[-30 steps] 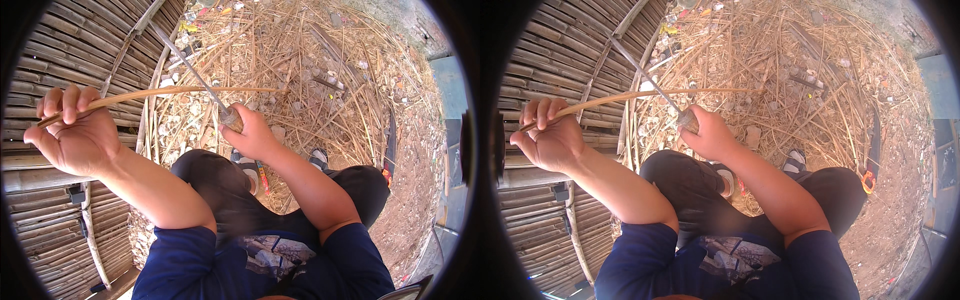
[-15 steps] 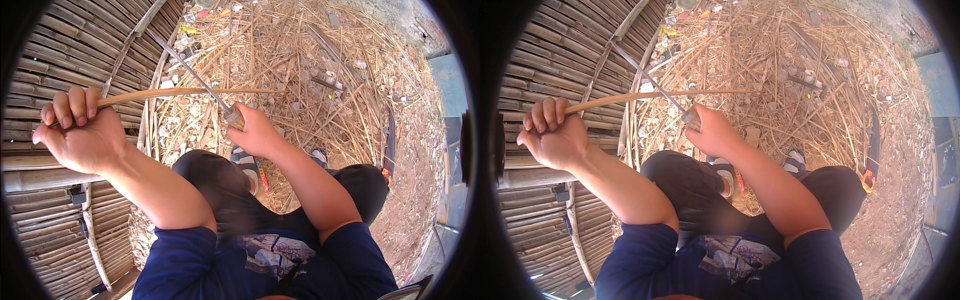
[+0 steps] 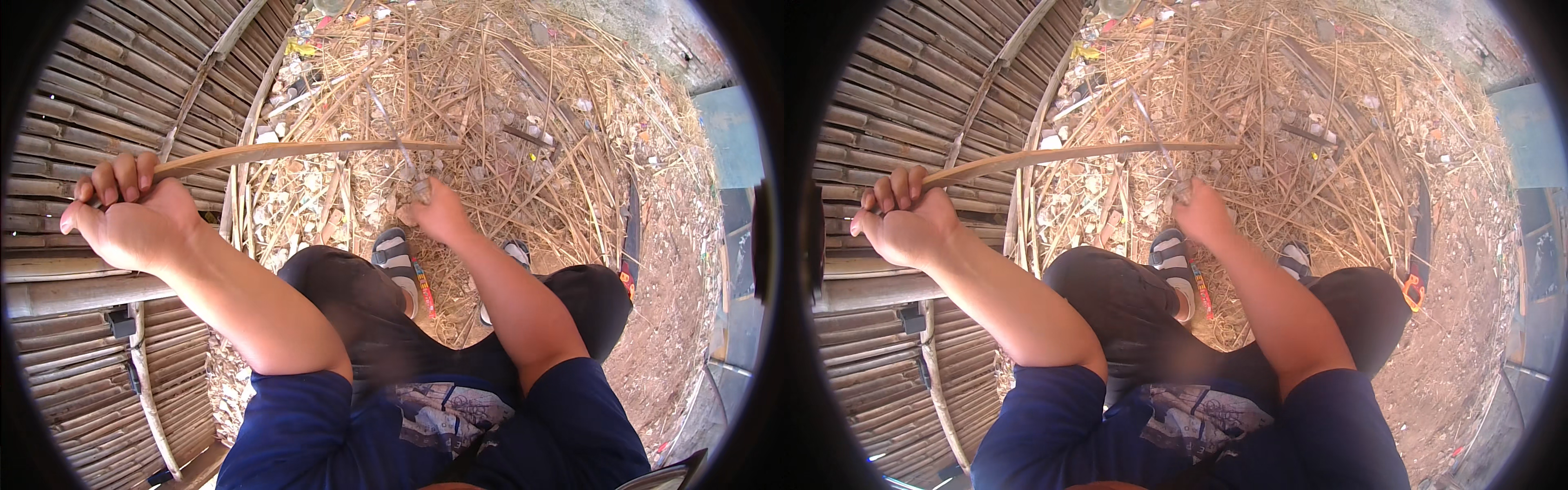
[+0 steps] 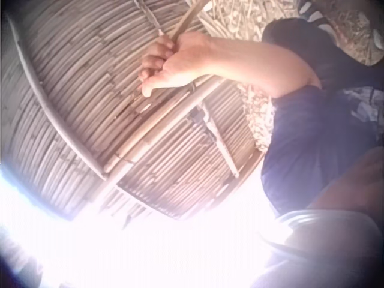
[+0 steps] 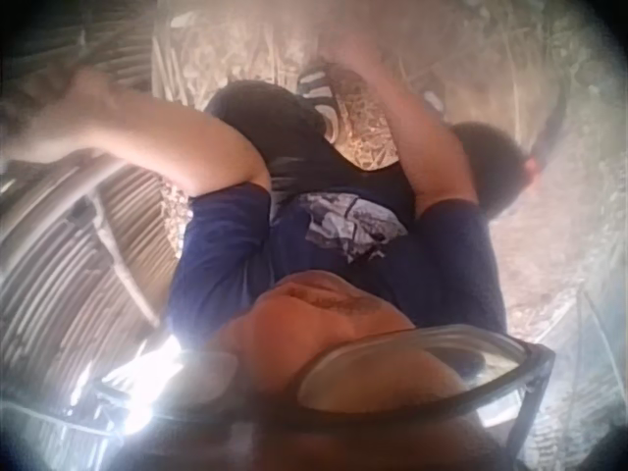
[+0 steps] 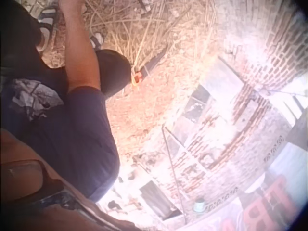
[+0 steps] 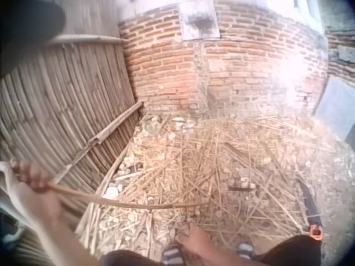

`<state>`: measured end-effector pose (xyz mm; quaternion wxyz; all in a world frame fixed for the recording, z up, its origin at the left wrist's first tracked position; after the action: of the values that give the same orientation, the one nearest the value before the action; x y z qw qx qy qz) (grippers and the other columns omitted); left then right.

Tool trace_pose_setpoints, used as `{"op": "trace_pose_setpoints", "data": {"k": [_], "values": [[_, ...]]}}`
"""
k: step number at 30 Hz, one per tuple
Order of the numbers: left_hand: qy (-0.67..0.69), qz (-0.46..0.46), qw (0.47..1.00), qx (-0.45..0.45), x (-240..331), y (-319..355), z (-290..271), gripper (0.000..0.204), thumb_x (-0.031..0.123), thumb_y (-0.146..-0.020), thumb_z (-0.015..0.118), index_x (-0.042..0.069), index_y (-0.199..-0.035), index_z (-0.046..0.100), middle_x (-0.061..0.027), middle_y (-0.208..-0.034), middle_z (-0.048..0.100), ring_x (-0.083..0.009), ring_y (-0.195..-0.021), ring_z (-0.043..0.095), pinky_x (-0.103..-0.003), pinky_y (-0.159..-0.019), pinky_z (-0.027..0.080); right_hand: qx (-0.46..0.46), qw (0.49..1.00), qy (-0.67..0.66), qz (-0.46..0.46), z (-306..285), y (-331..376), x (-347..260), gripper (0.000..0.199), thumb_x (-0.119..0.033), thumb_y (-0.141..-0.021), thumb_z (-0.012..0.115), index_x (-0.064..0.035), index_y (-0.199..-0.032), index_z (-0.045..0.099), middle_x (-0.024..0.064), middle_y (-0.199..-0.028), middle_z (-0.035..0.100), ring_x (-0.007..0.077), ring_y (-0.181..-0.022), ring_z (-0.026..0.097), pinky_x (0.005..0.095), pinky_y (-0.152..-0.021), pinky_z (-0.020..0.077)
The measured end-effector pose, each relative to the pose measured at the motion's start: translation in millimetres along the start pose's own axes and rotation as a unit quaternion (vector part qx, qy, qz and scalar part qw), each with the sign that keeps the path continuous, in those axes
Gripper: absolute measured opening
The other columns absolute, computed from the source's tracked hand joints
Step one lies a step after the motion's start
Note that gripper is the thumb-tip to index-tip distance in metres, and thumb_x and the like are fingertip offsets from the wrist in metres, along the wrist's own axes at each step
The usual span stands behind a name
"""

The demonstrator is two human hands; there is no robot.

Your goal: The person shapes a piece of wood by striking a knife with a hammer and then whittles it by hand with the knife.

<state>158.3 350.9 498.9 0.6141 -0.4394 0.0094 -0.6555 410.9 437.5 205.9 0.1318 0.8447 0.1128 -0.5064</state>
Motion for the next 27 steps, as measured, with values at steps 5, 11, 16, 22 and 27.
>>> {"op": "trace_pose_setpoints", "data": {"k": [5,11,16,22,27], "values": [[0.012,0.000,1.000,-0.027,7,-2,-3,0.036,0.044,-0.107,0.044,0.013,-0.087,0.047,0.0032,-0.068,0.034,-0.0103,-0.056,0.029,-0.026,-0.053,0.027,-0.032,0.999,0.020,-0.012,-4,12,-60,0.031,-0.017,-0.082,0.068,0.0010,-0.106,0.060,0.0239,-0.091,0.069,0.0383,-0.084,0.070,0.0464,-0.074,0.0534],[0.035,-0.001,0.999,-0.011,6,2,-1,0.035,0.040,-0.106,0.043,0.012,-0.085,0.046,0.0021,-0.069,0.033,-0.0115,-0.055,0.028,-0.026,-0.053,0.026,-0.007,0.989,-0.011,-0.150,24,19,-49,0.031,-0.015,-0.081,0.069,-0.0013,-0.107,0.060,0.0209,-0.087,0.070,0.0379,-0.080,0.071,0.0453,-0.072,0.0546],[0.054,-0.029,0.997,-0.051,0,-15,-13,0.038,0.044,-0.106,0.045,0.013,-0.085,0.046,0.0020,-0.070,0.034,-0.0114,-0.055,0.027,-0.027,-0.053,0.026,0.115,0.984,0.045,0.128,15,-10,123,0.033,-0.019,-0.083,0.069,-0.0003,-0.110,0.063,0.0204,-0.092,0.072,0.0351,-0.088,0.071,0.0431,-0.081,0.0542],[0.059,-0.016,0.996,-0.058,7,-8,-2,0.039,0.045,-0.106,0.043,0.013,-0.084,0.046,0.0026,-0.068,0.034,-0.0116,-0.055,0.027,-0.027,-0.052,0.025,0.059,0.995,-0.032,0.077,16,-6,44,0.037,-0.018,-0.083,0.069,0.0002,-0.115,0.062,0.0210,-0.092,0.072,0.0342,-0.084,0.070,0.0430,-0.078,0.0538],[0.137,-0.089,0.973,-0.165,8,-26,-23,0.039,0.044,-0.104,0.045,0.013,-0.079,0.047,0.0023,-0.063,0.033,-0.0122,-0.054,0.026,-0.028,-0.052,0.024,0.033,0.999,-0.018,-0.012,14,0,27,0.038,-0.021,-0.081,0.071,-0.0028,-0.113,0.059,0.0259,-0.090,0.070,0.0474,-0.088,0.068,0.0522,-0.081,0.0535]]}}
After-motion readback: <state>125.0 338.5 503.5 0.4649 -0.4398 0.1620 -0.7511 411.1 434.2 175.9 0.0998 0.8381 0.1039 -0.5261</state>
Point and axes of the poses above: each hand's wrist, its own y-axis away from the middle knuckle, its own z-axis out of the palm, x = y × z, the point moved 3 cm from there along -y, towards the middle knuckle
